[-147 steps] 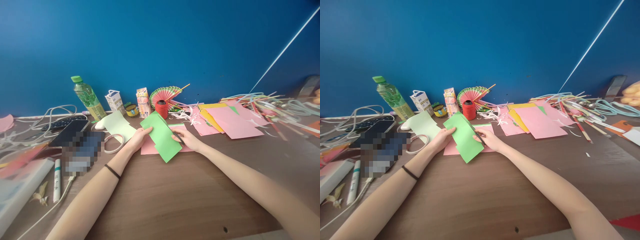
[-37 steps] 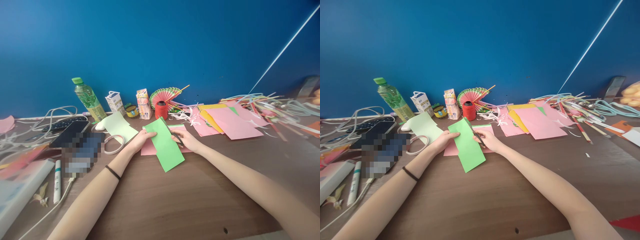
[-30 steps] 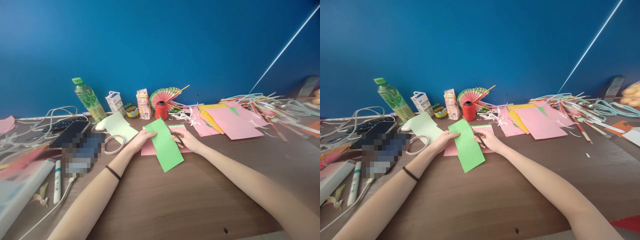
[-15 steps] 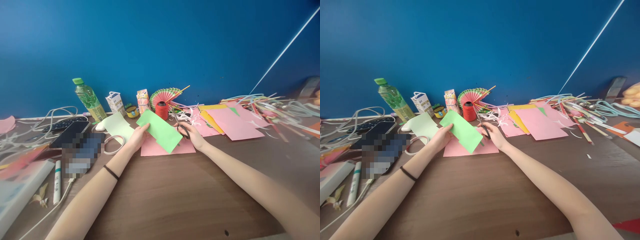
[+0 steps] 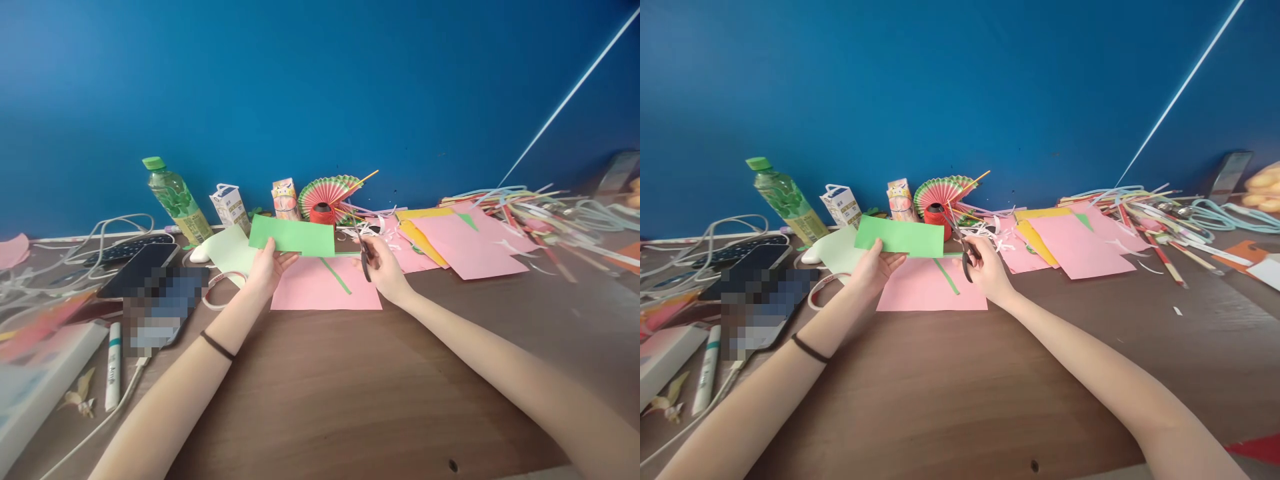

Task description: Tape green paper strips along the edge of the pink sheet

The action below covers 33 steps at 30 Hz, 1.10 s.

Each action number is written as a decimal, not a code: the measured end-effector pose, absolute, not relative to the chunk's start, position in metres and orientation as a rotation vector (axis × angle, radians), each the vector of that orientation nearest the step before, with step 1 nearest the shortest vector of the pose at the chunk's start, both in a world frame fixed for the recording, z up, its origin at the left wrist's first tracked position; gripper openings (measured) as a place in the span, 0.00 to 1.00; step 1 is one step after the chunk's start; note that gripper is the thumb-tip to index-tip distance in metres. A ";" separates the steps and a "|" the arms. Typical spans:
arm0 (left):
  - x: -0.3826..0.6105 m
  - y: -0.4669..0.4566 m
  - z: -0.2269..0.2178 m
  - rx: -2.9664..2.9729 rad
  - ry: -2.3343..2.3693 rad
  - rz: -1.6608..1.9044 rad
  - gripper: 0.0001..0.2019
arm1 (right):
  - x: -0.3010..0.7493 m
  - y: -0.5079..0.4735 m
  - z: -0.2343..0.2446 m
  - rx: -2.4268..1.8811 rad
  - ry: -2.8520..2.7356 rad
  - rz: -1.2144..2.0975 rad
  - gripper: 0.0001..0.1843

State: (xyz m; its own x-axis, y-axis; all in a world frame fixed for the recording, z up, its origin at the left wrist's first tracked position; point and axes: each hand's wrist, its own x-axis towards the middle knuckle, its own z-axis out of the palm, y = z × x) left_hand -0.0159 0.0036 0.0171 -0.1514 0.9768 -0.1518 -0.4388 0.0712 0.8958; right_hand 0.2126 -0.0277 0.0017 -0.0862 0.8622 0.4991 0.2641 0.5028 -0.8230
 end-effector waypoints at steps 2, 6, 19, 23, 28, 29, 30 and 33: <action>-0.007 -0.003 0.022 0.716 1.006 1.391 0.07 | 0.211 -0.032 0.004 -1.034 -1.705 0.459 0.21; 0.011 -0.019 0.032 0.762 0.901 1.308 0.08 | 0.208 -0.040 0.006 -1.090 -1.895 0.302 0.16; 0.027 -0.037 0.038 0.922 0.724 1.108 0.14 | 0.204 -0.041 0.007 -1.012 -1.652 0.800 0.08; 0.021 -0.033 0.036 1.082 0.805 1.183 0.22 | 0.207 -0.036 0.008 -0.959 -1.532 1.091 0.14; 0.016 -0.030 0.033 1.033 0.875 0.998 0.19 | 0.207 -0.035 0.010 -0.943 -1.489 1.168 0.14; 0.015 -0.030 0.033 1.017 0.905 0.971 0.17 | 0.206 -0.036 0.010 -0.943 -1.489 1.182 0.14; 0.015 -0.030 0.033 1.000 0.932 0.972 0.15 | 0.206 -0.037 0.011 -0.943 -1.494 1.199 0.14; 0.012 -0.027 0.035 0.931 0.971 1.129 0.09 | 0.205 -0.039 0.012 -0.931 -1.552 1.266 0.13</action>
State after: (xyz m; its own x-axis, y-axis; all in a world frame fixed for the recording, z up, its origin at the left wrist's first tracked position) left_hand 0.0122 -0.0275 0.0347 0.1485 0.9789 -0.1402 -0.2848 0.1781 0.9419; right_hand 0.2054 -0.0388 0.0122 -0.3116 0.9332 0.1789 0.0120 0.1921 -0.9813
